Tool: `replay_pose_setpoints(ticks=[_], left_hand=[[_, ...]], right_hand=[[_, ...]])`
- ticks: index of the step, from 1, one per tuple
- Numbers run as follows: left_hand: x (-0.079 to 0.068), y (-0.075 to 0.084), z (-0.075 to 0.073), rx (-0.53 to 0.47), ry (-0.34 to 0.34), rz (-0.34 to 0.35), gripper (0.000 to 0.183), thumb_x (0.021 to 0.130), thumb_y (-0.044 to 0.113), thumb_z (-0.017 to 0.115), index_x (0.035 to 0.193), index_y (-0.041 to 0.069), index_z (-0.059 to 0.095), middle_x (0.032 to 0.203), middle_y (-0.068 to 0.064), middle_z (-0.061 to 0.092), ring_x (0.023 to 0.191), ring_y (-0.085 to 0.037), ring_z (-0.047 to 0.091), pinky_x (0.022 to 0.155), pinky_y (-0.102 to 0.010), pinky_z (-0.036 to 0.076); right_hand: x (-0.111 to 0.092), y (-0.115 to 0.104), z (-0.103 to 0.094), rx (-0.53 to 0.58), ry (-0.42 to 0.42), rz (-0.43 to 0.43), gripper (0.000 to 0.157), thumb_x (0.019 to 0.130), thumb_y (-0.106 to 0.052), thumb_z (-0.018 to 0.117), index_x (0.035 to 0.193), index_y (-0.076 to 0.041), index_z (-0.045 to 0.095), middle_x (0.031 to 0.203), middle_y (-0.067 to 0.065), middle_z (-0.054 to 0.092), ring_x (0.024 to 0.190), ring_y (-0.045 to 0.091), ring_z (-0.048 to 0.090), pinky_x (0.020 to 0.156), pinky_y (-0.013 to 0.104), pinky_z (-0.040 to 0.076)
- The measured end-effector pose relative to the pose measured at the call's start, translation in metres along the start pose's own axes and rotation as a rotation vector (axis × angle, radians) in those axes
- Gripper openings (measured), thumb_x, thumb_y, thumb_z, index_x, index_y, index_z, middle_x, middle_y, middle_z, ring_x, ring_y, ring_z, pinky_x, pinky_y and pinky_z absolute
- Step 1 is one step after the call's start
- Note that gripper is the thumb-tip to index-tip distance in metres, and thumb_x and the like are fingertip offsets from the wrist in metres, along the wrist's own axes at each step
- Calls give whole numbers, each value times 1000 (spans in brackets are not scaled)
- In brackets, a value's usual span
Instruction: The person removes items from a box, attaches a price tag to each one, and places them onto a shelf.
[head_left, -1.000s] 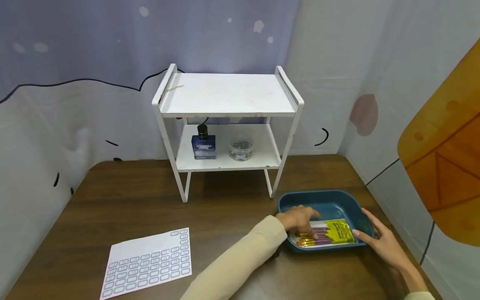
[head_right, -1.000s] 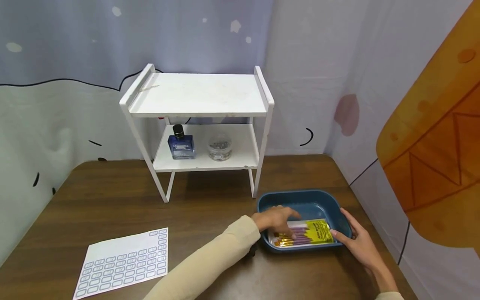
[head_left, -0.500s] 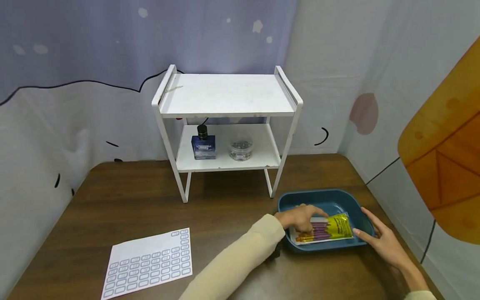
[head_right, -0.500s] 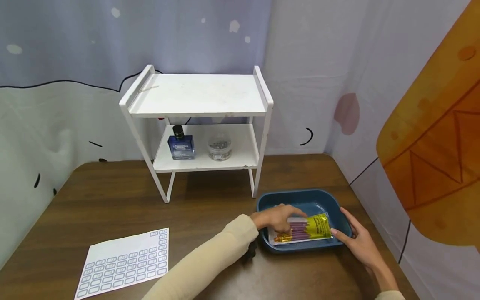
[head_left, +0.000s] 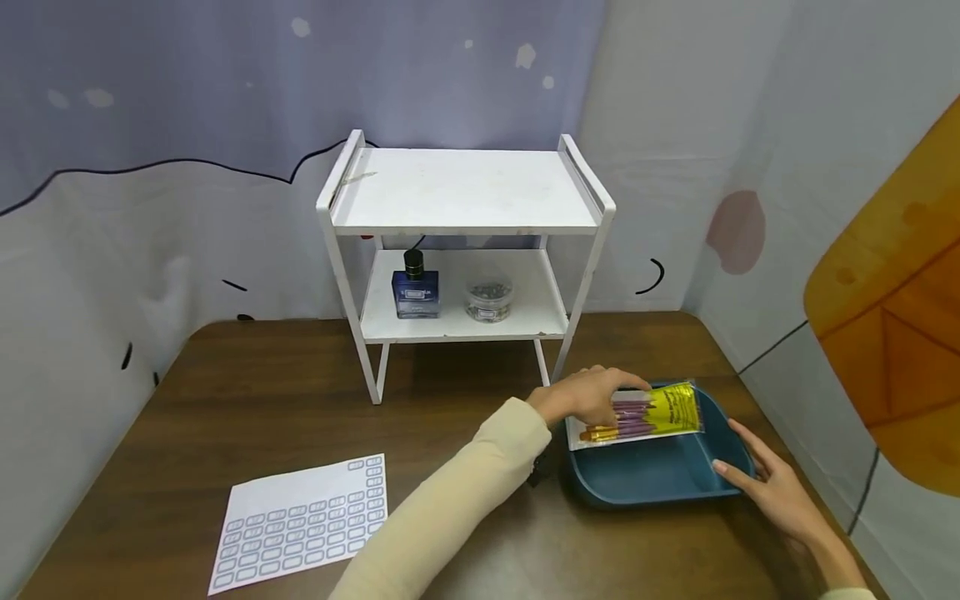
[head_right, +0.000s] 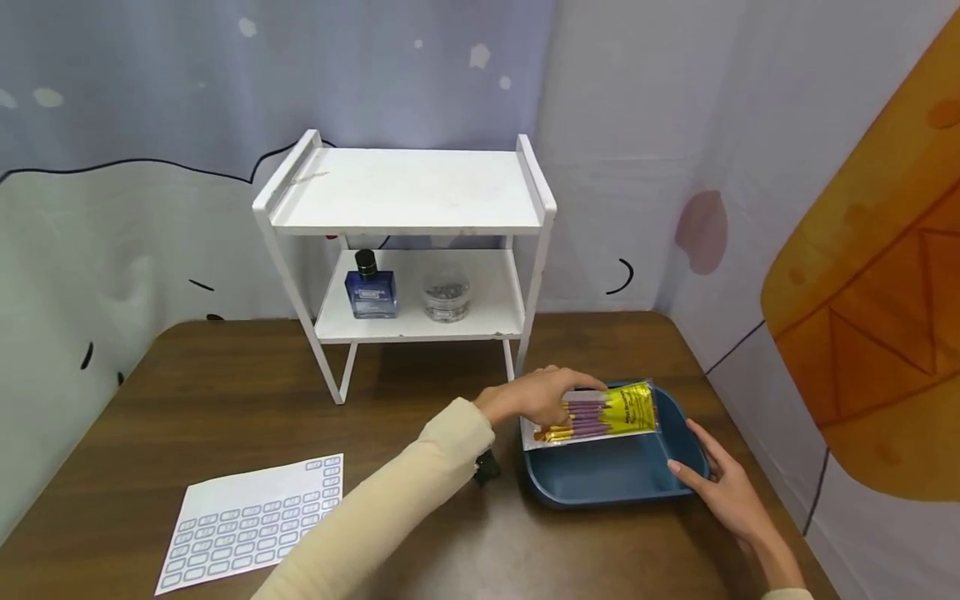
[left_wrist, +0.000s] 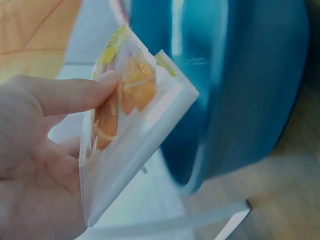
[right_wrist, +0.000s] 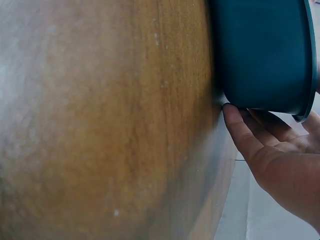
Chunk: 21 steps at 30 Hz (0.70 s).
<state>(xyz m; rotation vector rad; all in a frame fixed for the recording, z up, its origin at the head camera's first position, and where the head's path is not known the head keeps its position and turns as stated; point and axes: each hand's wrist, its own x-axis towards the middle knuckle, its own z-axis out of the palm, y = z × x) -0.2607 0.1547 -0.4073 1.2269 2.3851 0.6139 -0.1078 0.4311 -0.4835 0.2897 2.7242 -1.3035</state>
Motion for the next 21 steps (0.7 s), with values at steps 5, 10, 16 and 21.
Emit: replay_pose_setpoints(ticks=[5, 10, 16, 21], left_hand=[[-23, -12, -21, -75, 26, 65, 67, 88, -3, 69, 147, 23, 51, 146, 1, 55, 111, -12, 52, 85, -20, 46], [-54, -23, -38, -143, 14, 77, 67, 87, -5, 69, 147, 20, 51, 138, -4, 60, 102, -14, 56, 78, -20, 48], [-94, -42, -52, -170, -38, 136, 66, 86, -7, 70, 145, 17, 52, 132, -8, 62, 104, -17, 59, 85, -21, 49], [-131, -65, -56, -259, -103, 156, 67, 85, -9, 68, 145, 15, 52, 125, -10, 64, 98, -16, 60, 84, -22, 50]], right_hand=[[0, 0, 1, 23, -9, 14, 87, 100, -37, 60, 161, -22, 0, 163, 30, -5, 134, 72, 13, 98, 81, 26], [1, 0, 1, 36, -23, 27, 87, 100, -38, 60, 161, -25, -2, 163, 28, -8, 135, 72, 11, 99, 81, 27], [2, 1, 0, 57, -45, 34, 87, 100, -36, 59, 161, -30, -3, 164, 25, -11, 136, 72, 6, 99, 82, 24], [2, 2, -2, 58, -54, 43, 87, 101, -38, 58, 160, -32, -5, 163, 26, -14, 136, 72, 7, 99, 80, 28]])
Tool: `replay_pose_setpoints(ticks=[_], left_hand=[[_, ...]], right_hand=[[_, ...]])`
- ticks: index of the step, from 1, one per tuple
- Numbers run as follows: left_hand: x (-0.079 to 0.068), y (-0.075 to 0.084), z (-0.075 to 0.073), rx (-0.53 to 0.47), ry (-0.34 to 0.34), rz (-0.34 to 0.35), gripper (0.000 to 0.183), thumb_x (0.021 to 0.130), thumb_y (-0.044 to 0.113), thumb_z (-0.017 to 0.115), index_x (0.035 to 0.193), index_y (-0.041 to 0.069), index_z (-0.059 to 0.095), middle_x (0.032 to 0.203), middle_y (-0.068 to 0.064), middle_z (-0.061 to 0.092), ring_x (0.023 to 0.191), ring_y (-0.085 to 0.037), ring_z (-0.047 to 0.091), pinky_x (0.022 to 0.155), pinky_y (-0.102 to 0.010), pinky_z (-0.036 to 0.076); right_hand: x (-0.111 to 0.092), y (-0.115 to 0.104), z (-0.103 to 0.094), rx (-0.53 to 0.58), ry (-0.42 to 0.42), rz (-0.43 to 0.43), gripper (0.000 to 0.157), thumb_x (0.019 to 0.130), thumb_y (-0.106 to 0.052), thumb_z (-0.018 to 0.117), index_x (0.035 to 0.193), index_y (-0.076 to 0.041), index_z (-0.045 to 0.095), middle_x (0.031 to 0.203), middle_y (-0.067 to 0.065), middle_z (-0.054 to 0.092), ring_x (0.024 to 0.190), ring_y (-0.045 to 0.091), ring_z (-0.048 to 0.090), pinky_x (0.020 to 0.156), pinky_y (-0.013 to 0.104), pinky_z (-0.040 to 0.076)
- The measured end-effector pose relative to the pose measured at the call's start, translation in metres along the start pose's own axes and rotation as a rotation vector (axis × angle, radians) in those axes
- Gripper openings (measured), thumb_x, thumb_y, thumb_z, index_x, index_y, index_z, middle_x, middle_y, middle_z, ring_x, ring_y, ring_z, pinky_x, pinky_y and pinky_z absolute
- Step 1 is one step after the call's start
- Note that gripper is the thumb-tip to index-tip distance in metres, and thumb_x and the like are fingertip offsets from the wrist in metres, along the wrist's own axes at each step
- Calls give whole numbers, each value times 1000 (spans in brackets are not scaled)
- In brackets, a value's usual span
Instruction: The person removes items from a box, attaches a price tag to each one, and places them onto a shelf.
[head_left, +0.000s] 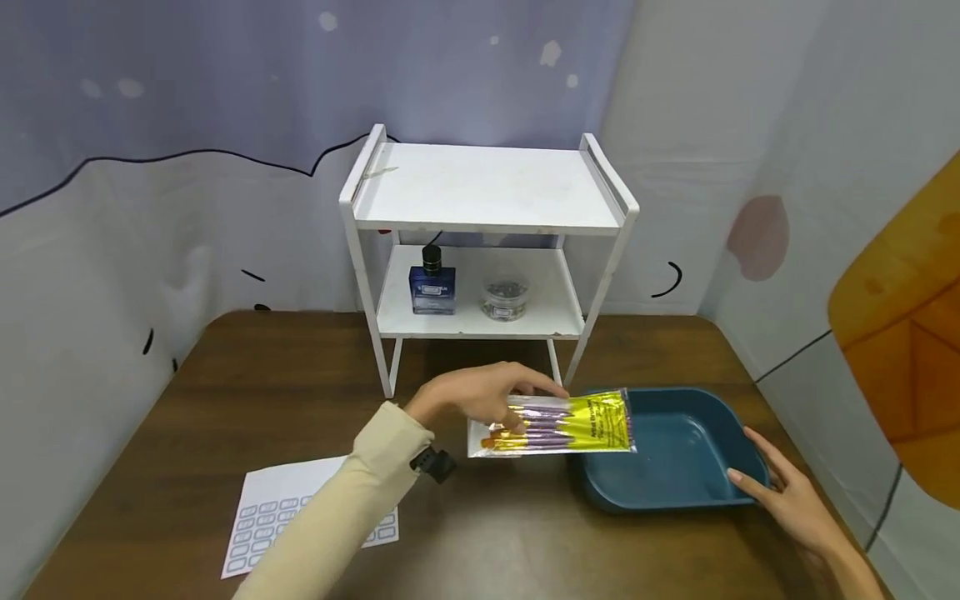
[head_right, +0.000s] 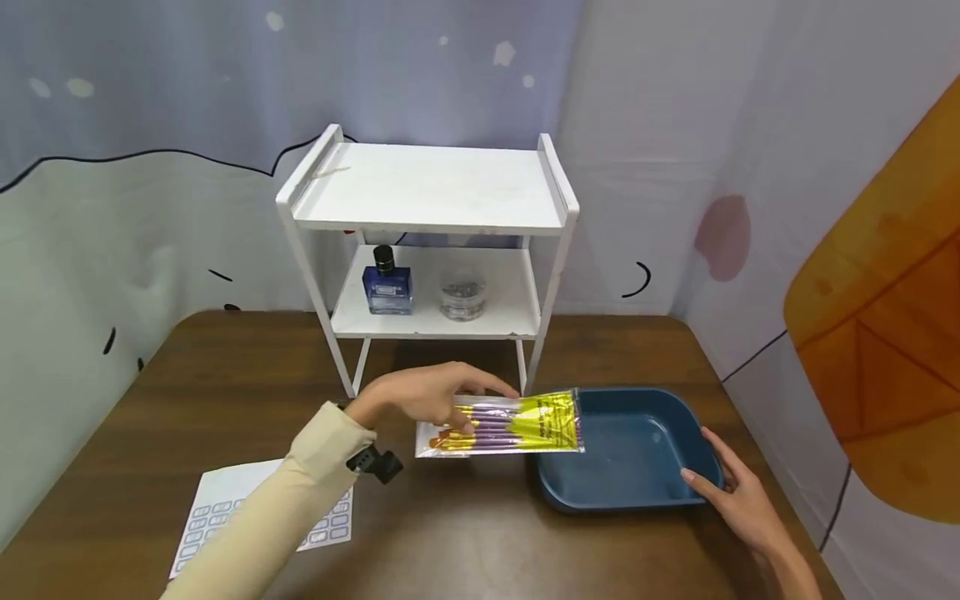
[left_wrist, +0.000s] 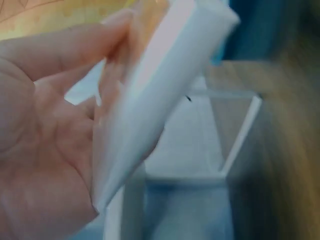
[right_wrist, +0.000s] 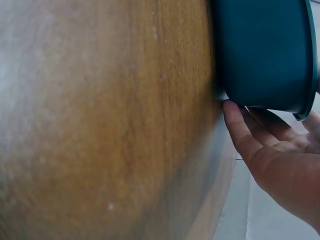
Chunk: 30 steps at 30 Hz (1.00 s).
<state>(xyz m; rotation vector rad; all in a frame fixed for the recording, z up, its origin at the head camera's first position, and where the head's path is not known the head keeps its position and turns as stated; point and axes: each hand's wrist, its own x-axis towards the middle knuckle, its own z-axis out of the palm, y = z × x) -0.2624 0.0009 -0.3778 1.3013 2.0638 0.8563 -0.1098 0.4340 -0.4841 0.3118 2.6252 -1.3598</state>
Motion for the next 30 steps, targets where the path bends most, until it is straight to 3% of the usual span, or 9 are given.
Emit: replay_pose_setpoints(ticks=[4, 8, 14, 19, 21, 23, 26, 28, 30], left_hand=[[-27, -19, 2, -86, -40, 5, 68, 84, -10, 68, 146, 13, 51, 123, -9, 64, 96, -14, 59, 81, -22, 50], [-45, -40, 7, -153, -71, -27, 66, 84, -12, 67, 144, 11, 52, 120, -8, 65, 90, -12, 58, 65, -22, 49], [-52, -69, 25, -192, -85, -109, 67, 83, -14, 66, 143, 11, 53, 123, -9, 63, 77, -12, 56, 51, -22, 42], [-51, -84, 45, -66, -54, -181, 69, 80, -12, 71, 141, 13, 56, 136, -7, 60, 98, -12, 54, 63, -21, 47], [-51, -87, 51, -12, -36, -218, 69, 79, -11, 73, 141, 14, 56, 141, -8, 58, 94, -16, 59, 64, -26, 50], [-52, -87, 56, 66, -12, -251, 70, 79, -8, 75, 142, 15, 55, 145, -6, 56, 99, -15, 60, 78, -29, 53], [-54, -86, 60, 126, 26, -304, 71, 80, -7, 75, 143, 17, 54, 146, -6, 55, 75, -16, 69, 87, -35, 54], [-54, -85, 63, 135, 50, -329, 71, 80, -6, 74, 144, 17, 53, 145, -8, 57, 68, -13, 70, 89, -33, 55], [-56, -84, 66, 141, 75, -345, 70, 81, -5, 75, 144, 17, 54, 142, -11, 57, 57, -17, 68, 82, -32, 57]], right_hand=[[0, 2, -2, -42, 5, -10, 87, 101, -38, 57, 160, -30, -6, 162, 30, -12, 133, 73, 14, 96, 74, 39], [0, 2, -2, -77, 10, -12, 86, 102, -37, 56, 160, -28, -6, 162, 31, -10, 130, 73, 20, 91, 70, 45], [2, 2, -1, -38, -7, 30, 85, 102, -41, 55, 159, -34, -8, 164, 23, -16, 134, 73, 11, 96, 77, 34], [2, 2, 1, -27, -15, 40, 87, 101, -41, 56, 159, -36, -8, 163, 22, -16, 134, 73, 8, 97, 80, 30], [2, 2, 1, -27, -13, 32, 87, 101, -41, 57, 159, -35, -8, 163, 23, -16, 134, 73, 8, 97, 80, 29], [2, 2, 1, -32, -8, 25, 86, 101, -40, 56, 159, -35, -8, 164, 23, -15, 134, 73, 9, 97, 80, 30], [2, 2, 0, -52, -2, 17, 86, 102, -39, 56, 159, -33, -8, 164, 24, -14, 132, 74, 12, 95, 80, 31], [3, 3, -1, -63, 0, 21, 86, 102, -40, 56, 159, -33, -8, 164, 24, -13, 132, 74, 14, 95, 79, 33], [3, 3, -1, -63, -1, 25, 86, 102, -40, 56, 159, -33, -8, 164, 24, -13, 133, 74, 14, 95, 79, 33]])
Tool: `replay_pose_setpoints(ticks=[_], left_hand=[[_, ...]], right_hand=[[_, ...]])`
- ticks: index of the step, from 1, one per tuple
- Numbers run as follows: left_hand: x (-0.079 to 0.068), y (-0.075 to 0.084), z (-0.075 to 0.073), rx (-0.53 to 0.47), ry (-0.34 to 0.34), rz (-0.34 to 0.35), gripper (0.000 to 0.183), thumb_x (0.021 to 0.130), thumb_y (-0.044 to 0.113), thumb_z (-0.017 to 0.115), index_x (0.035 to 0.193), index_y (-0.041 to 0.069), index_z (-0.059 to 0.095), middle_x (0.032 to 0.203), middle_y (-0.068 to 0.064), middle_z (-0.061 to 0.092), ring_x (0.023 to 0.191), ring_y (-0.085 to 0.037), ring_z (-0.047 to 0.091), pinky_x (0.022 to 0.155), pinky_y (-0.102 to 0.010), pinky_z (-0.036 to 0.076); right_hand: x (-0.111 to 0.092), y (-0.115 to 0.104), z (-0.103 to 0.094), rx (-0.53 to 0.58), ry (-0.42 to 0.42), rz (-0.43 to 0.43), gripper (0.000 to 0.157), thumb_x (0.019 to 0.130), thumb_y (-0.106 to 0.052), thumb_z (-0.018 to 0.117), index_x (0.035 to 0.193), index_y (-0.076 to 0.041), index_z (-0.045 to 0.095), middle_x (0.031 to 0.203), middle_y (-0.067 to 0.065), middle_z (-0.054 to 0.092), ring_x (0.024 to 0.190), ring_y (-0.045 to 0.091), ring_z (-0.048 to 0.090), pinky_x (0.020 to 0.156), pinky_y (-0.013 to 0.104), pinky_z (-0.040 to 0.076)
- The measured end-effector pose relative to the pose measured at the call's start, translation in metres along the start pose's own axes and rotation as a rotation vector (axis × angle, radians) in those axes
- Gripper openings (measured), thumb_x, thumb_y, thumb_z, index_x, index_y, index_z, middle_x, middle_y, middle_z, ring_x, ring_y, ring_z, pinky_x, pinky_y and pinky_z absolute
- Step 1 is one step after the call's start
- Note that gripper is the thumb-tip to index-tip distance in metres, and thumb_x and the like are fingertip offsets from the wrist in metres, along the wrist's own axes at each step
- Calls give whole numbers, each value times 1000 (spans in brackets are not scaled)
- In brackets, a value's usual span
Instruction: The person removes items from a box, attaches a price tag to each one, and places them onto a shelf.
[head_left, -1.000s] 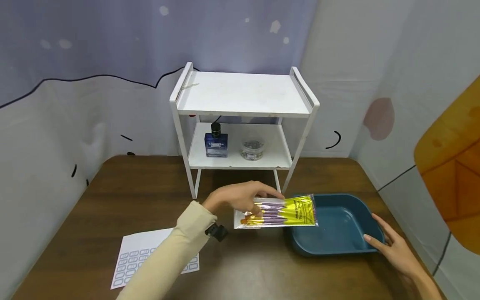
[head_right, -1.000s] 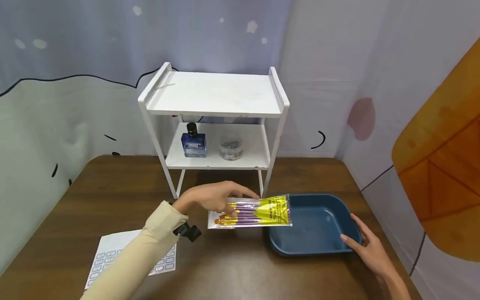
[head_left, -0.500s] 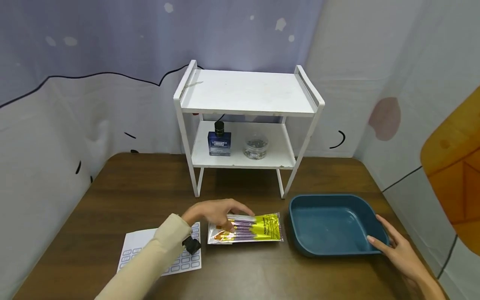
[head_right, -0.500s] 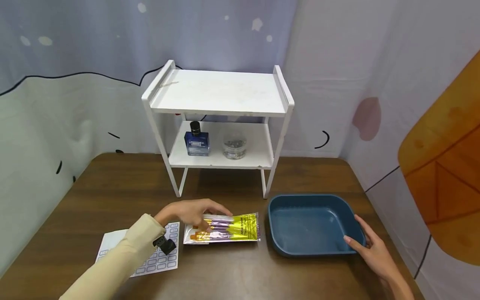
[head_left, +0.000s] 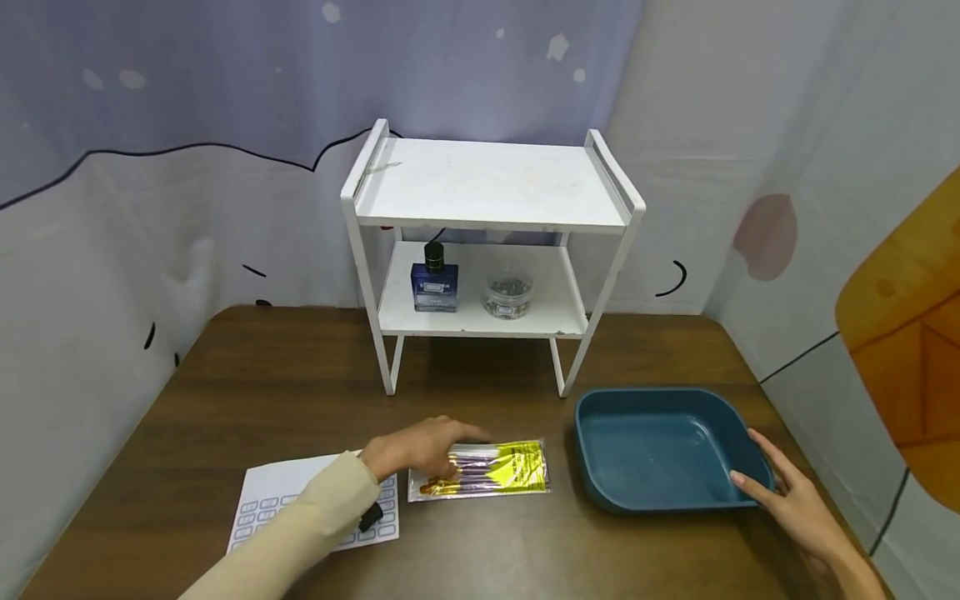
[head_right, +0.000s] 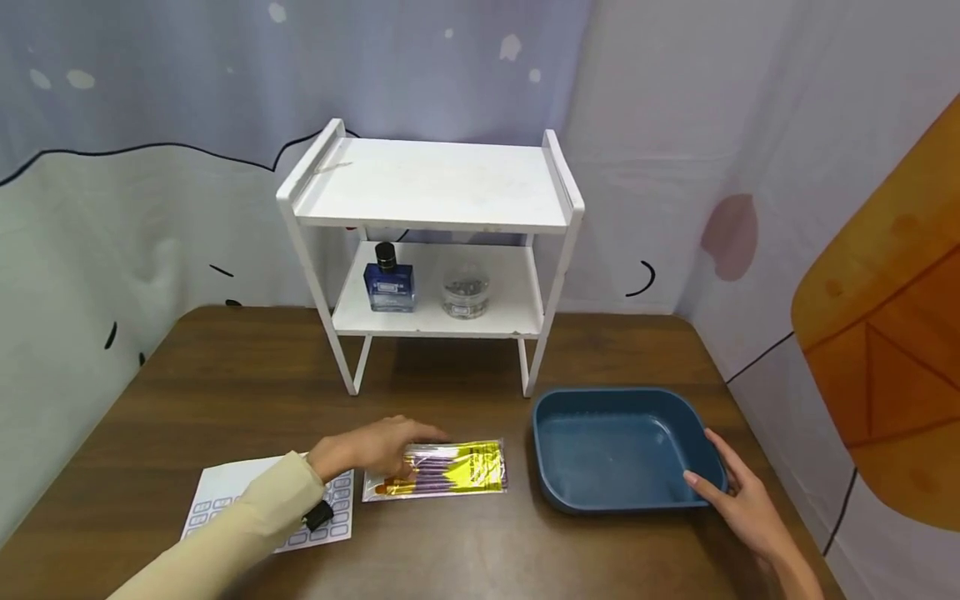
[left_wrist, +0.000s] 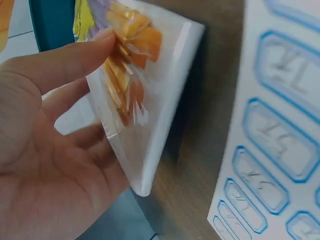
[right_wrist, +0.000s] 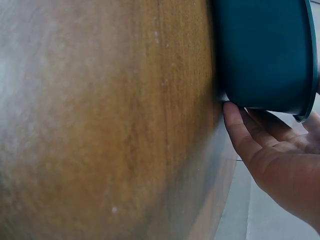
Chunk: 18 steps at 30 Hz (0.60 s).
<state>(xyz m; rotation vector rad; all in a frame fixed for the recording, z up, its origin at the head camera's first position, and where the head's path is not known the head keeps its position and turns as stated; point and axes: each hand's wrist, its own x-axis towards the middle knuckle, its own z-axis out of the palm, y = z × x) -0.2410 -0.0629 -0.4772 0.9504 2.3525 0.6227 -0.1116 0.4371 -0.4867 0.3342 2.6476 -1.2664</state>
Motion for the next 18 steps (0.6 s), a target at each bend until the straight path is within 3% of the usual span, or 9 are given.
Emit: replay_pose_setpoints(ticks=[1, 3, 6, 8, 11, 16, 18], left_hand=[[-1, 0, 1, 20, 20, -4, 68, 82, -3, 75, 143, 17, 55, 140, -12, 58, 63, -18, 68, 80, -32, 57], [-3, 1, 4, 72, 66, -7, 64, 82, 3, 79, 141, 15, 56, 138, -15, 58, 92, -27, 70, 87, -40, 57], [-6, 0, 6, 173, 148, 5, 63, 80, 14, 83, 138, 15, 59, 129, -16, 58, 114, -32, 55, 97, -48, 49], [-8, -1, 4, 174, 186, 16, 64, 80, 17, 84, 138, 14, 58, 123, -16, 56, 115, -33, 52, 96, -49, 47], [-16, -6, -6, 149, 238, 26, 66, 80, 18, 84, 139, 12, 56, 114, -13, 55, 100, -24, 49, 86, -44, 47], [-39, -20, -29, 142, 311, -9, 61, 82, 18, 82, 137, 8, 58, 115, -14, 60, 102, -26, 55, 88, -46, 50], [-51, -29, -34, 142, 318, -35, 59, 82, 19, 82, 135, 7, 59, 116, -14, 62, 103, -28, 58, 90, -48, 51]], right_hand=[[0, 0, 0, 0, 2, 0, 86, 102, -40, 55, 160, -32, -8, 164, 25, -13, 133, 73, 14, 95, 78, 34], [0, 1, 0, 4, 2, 1, 86, 102, -40, 55, 160, -32, -8, 164, 25, -12, 133, 73, 14, 95, 77, 35], [-1, 1, -1, 6, 5, 0, 86, 102, -40, 55, 160, -30, -8, 164, 25, -12, 134, 72, 13, 96, 77, 35], [-1, 1, -1, 9, 2, 5, 86, 102, -40, 55, 160, -31, -8, 164, 25, -13, 134, 73, 12, 96, 78, 34], [0, 0, -1, 3, 3, 4, 87, 102, -41, 56, 160, -30, -8, 164, 25, -13, 135, 72, 9, 97, 79, 31], [0, -5, 0, 11, 20, -32, 88, 101, -38, 58, 161, -23, -4, 163, 27, -10, 137, 70, 6, 98, 81, 26], [-1, -8, 0, -7, 49, -61, 87, 100, -37, 59, 161, -20, -1, 163, 31, -2, 138, 68, 11, 98, 80, 27]])
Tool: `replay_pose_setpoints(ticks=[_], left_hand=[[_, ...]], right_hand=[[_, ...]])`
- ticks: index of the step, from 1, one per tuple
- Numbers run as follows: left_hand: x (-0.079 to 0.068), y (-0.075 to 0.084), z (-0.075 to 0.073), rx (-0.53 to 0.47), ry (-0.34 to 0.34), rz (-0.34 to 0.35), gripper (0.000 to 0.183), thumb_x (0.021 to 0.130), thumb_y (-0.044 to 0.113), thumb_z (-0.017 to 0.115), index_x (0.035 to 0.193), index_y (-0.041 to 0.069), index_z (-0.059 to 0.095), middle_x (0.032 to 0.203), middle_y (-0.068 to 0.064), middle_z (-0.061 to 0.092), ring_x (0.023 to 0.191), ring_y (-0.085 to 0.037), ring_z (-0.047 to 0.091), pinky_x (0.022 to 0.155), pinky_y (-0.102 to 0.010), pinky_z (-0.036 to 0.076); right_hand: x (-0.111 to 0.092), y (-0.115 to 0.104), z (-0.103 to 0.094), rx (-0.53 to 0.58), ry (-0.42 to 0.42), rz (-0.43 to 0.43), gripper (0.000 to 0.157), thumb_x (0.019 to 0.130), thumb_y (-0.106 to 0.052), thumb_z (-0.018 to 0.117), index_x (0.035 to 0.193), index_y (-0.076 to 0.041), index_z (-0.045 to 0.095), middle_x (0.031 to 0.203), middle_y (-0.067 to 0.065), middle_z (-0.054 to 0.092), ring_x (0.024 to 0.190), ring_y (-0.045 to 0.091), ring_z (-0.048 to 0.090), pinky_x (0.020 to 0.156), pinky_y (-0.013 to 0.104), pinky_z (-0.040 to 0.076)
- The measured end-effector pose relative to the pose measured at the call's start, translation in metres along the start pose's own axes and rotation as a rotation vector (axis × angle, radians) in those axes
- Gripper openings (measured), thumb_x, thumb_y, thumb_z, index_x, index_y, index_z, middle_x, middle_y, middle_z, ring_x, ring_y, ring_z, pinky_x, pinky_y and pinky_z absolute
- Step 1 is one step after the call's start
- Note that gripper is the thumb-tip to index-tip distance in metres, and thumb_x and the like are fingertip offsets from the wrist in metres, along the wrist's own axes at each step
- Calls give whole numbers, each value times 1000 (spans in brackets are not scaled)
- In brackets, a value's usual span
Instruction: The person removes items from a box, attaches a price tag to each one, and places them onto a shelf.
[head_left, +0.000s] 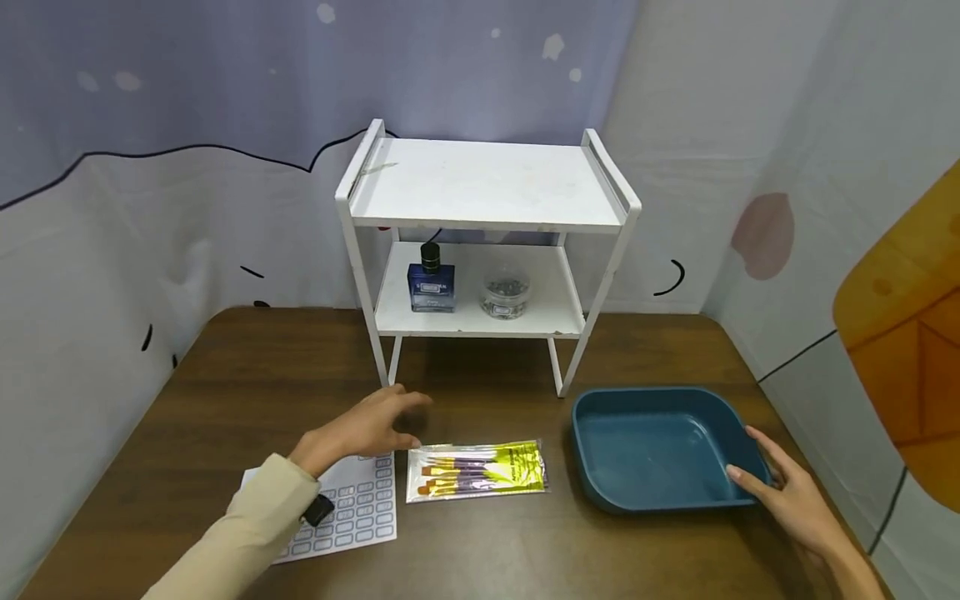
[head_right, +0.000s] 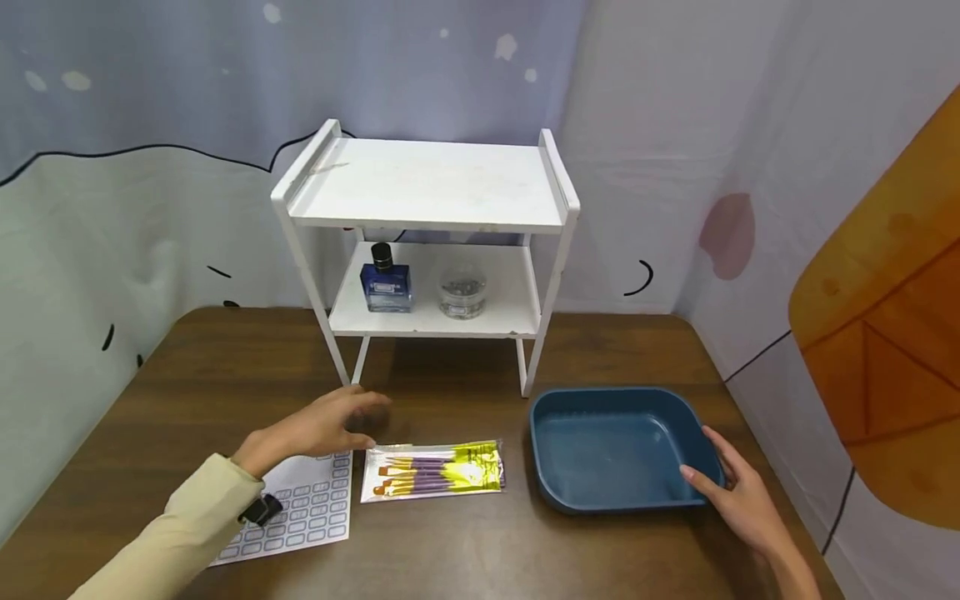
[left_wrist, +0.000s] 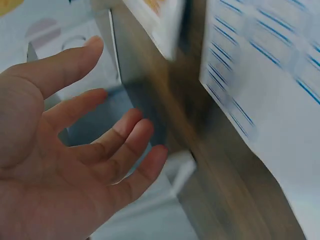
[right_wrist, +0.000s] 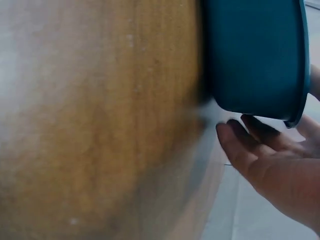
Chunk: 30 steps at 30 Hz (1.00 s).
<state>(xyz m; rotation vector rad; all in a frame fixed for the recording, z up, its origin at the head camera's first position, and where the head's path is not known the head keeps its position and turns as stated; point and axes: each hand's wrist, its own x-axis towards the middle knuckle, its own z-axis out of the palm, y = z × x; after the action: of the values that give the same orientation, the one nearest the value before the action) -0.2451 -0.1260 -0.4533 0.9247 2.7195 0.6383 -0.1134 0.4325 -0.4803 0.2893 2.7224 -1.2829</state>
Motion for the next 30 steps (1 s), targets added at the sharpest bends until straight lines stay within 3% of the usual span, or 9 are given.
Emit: replay_pose_setpoints(ticks=[1, 4, 8, 11, 15, 20, 24, 27, 30], left_hand=[[-5, -5, -2, -6, -4, -18, 58, 82, 20, 82, 134, 6, 60, 115, -14, 62, 103, -28, 59, 89, -48, 51], [-22, -19, -6, -8, -4, -56, 55, 81, 22, 83, 130, 5, 62, 109, -13, 63, 98, -27, 61, 83, -44, 52], [-45, -30, -6, -4, 1, -128, 56, 77, 23, 86, 125, 5, 65, 102, -11, 62, 94, -26, 61, 79, -42, 51], [-57, -34, -3, -7, 1, -199, 63, 71, 24, 90, 126, 6, 65, 104, -12, 61, 97, -28, 60, 81, -45, 52], [-67, -37, 3, 12, 12, -281, 75, 63, 27, 94, 129, 7, 63, 108, -14, 60, 100, -30, 57, 84, -47, 51], [-75, -38, 7, 87, 32, -336, 83, 59, 31, 96, 132, 9, 61, 110, -16, 57, 98, -31, 51, 84, -53, 48], [-77, -39, 10, 117, 28, -350, 87, 58, 33, 96, 134, 8, 60, 108, -17, 56, 95, -31, 49, 82, -53, 46], [-78, -41, 11, 119, 33, -362, 88, 58, 33, 96, 133, 8, 60, 108, -18, 55, 96, -32, 49, 83, -54, 45], [-81, -42, 11, 115, 34, -385, 88, 57, 33, 96, 134, 8, 60, 109, -18, 55, 97, -33, 50, 84, -55, 45]], right_hand=[[-1, -1, -1, -11, 20, -19, 87, 100, -36, 60, 162, -17, 0, 161, 35, 3, 138, 67, 15, 98, 79, 29], [-3, -5, -2, -49, 122, -80, 89, 99, -32, 63, 161, -12, 3, 156, 41, 17, 138, 63, 23, 112, 44, 41], [-8, -21, 0, -101, 307, -144, 89, 97, -28, 66, 161, -10, 7, 154, 41, 24, 136, 61, 29, 111, 37, 42], [-11, -44, 7, -95, 433, -166, 86, 96, -27, 67, 161, -14, 13, 157, 34, 26, 138, 57, 31, 116, 40, 36], [-12, -81, 23, -14, 551, -222, 81, 93, -19, 72, 159, -21, 25, 158, 22, 36, 142, 44, 37, 103, 2, 28], [-9, -128, 55, 83, 657, -379, 73, 86, -3, 75, 151, -16, 43, 147, 15, 50, 137, 32, 45, 105, 6, 33], [-6, -161, 87, 176, 650, -529, 64, 86, 5, 72, 145, -7, 49, 142, 15, 55, 132, 20, 50, 108, 12, 36], [-6, -186, 116, 254, 546, -632, 64, 85, 8, 71, 144, -3, 49, 140, 17, 56, 131, 16, 51, 108, 17, 40], [-5, -205, 150, 273, 409, -712, 66, 83, 7, 74, 143, -2, 49, 137, 20, 58, 127, 25, 56, 105, 26, 47]])
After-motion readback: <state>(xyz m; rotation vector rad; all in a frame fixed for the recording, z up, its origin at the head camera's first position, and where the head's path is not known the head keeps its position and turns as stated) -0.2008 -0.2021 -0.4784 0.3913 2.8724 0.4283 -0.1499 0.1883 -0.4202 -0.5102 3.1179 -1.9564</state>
